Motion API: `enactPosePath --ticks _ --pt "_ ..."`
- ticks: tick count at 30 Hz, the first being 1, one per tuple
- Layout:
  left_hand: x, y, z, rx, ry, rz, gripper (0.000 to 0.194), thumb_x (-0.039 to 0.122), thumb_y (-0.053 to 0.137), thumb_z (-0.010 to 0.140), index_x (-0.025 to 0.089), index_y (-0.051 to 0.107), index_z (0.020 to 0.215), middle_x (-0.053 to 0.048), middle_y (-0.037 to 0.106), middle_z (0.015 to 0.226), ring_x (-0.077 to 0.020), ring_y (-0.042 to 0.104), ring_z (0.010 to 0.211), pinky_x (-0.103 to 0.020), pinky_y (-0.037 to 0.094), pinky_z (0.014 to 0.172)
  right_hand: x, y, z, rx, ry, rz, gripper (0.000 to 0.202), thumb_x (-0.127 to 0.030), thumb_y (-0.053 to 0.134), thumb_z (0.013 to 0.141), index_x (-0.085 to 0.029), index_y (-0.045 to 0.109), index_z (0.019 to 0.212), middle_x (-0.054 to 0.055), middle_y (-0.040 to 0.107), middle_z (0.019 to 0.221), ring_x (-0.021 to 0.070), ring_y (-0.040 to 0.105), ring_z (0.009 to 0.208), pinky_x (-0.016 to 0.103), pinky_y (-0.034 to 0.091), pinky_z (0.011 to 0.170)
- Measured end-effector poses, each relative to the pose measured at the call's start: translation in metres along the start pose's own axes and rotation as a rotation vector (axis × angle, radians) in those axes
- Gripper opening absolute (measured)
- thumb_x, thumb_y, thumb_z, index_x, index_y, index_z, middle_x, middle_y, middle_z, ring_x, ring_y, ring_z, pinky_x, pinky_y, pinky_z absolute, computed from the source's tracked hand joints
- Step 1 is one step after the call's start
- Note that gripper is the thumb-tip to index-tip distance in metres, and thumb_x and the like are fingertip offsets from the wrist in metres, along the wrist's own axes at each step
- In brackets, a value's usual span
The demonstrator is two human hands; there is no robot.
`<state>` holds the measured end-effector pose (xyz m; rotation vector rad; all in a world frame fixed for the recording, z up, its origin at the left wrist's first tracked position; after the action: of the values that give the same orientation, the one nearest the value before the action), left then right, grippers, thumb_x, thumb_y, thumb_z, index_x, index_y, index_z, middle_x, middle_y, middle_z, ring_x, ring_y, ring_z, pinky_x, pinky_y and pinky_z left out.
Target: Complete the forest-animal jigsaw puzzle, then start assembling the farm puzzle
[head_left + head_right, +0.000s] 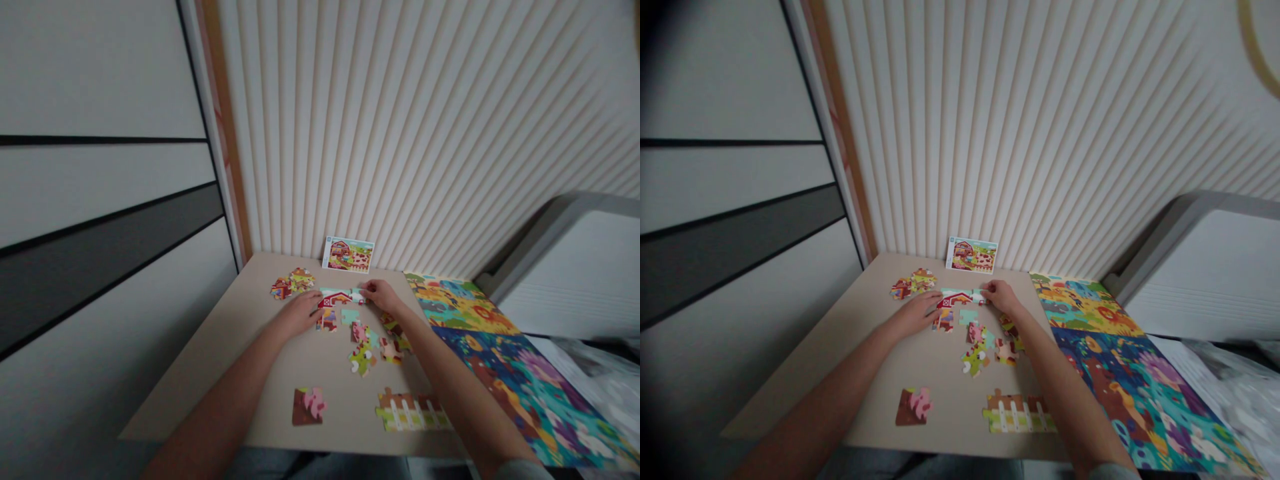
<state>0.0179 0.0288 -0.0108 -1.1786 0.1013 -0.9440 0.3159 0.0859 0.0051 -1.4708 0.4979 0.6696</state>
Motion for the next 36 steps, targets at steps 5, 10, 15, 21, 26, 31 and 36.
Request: enactPosePath --ticks 5,10,15,21,26,31,36 --pt "0.001 -0.001 0.0 -0.01 0.011 0.006 0.034 0.03 0.056 0.095 0.019 0.065 0.127 -0.011 0.063 0.133 -0.0234 0.059 0.123 -0.038 0.045 0.11 -0.003 0.0 -0.002 -0.009 -0.024 -0.061 0.019 -0.027 0.067 0.082 -0.014 0.073 0.094 0.004 0.074 0.079 0.0151 0.06 0.067 0.024 0.042 0.062" --pt "-0.001 0.001 0.0 -0.013 0.001 0.0 0.035 0.031 0.055 0.095 0.019 0.064 0.127 -0.012 0.063 0.133 -0.0238 0.059 0.124 -0.039 0.044 0.111 -0.008 0.001 0.001 0.001 -0.051 -0.104 0.012 -0.023 0.07 0.08 -0.015 0.074 0.087 0.005 0.073 0.078 0.0157 0.06 0.066 0.025 0.041 0.063" --pt "-0.003 0.003 0.0 -0.009 -0.007 -0.007 0.036 0.031 0.057 0.094 0.019 0.064 0.128 -0.012 0.062 0.134 -0.0246 0.058 0.125 -0.04 0.043 0.112 -0.007 0.002 0.002 0.007 -0.067 -0.075 0.01 -0.024 0.072 0.077 -0.017 0.074 0.083 0.005 0.074 0.078 0.0166 0.061 0.068 0.026 0.044 0.066" --pt "-0.003 0.003 0.0 -0.011 -0.008 -0.018 0.035 0.031 0.056 0.095 0.018 0.065 0.126 -0.013 0.063 0.133 -0.0243 0.059 0.124 -0.04 0.044 0.111 0.011 -0.007 0.0 0.011 -0.064 0.056 0.027 -0.035 0.06 0.084 -0.014 0.073 0.095 0.006 0.075 0.082 0.0165 0.064 0.071 0.025 0.049 0.065" --pt "-0.003 0.003 0.0 -0.01 -0.01 -0.021 0.035 0.032 0.057 0.095 0.02 0.065 0.127 -0.012 0.063 0.133 -0.0243 0.059 0.124 -0.04 0.044 0.111 0.046 -0.043 -0.009 0.081 0.012 0.043 0.025 -0.034 0.061 0.082 -0.014 0.071 0.094 0.005 0.073 0.075 0.0165 0.063 0.066 0.025 0.049 0.061" --pt "-0.006 0.004 0.001 -0.012 0.019 -0.002 0.035 0.034 0.054 0.096 0.02 0.066 0.126 -0.012 0.063 0.133 -0.0248 0.058 0.124 -0.041 0.044 0.111 0.062 -0.069 -0.028 0.156 0.075 -0.101 0.017 -0.026 0.065 0.08 -0.013 0.071 0.09 0.005 0.071 0.072 0.0181 0.062 0.067 0.028 0.047 0.065" --pt "-0.011 0.008 0.001 -0.017 0.011 -0.003 0.038 0.036 0.054 0.096 0.02 0.064 0.129 -0.012 0.062 0.135 -0.0247 0.058 0.126 -0.042 0.044 0.112 0.042 -0.075 -0.049 0.235 0.049 -0.257 0.026 -0.018 0.068 0.08 -0.013 0.072 0.105 0.014 0.07 0.106 0.0225 0.063 0.094 0.032 0.044 0.087"
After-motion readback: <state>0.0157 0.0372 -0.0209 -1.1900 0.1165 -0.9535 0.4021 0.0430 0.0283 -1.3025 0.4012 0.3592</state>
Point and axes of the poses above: each hand's wrist, its own z-axis towards the middle knuckle, its own y-axis out of the palm, x = y × z, the point moved 2 cm from there along z, towards the middle knuckle
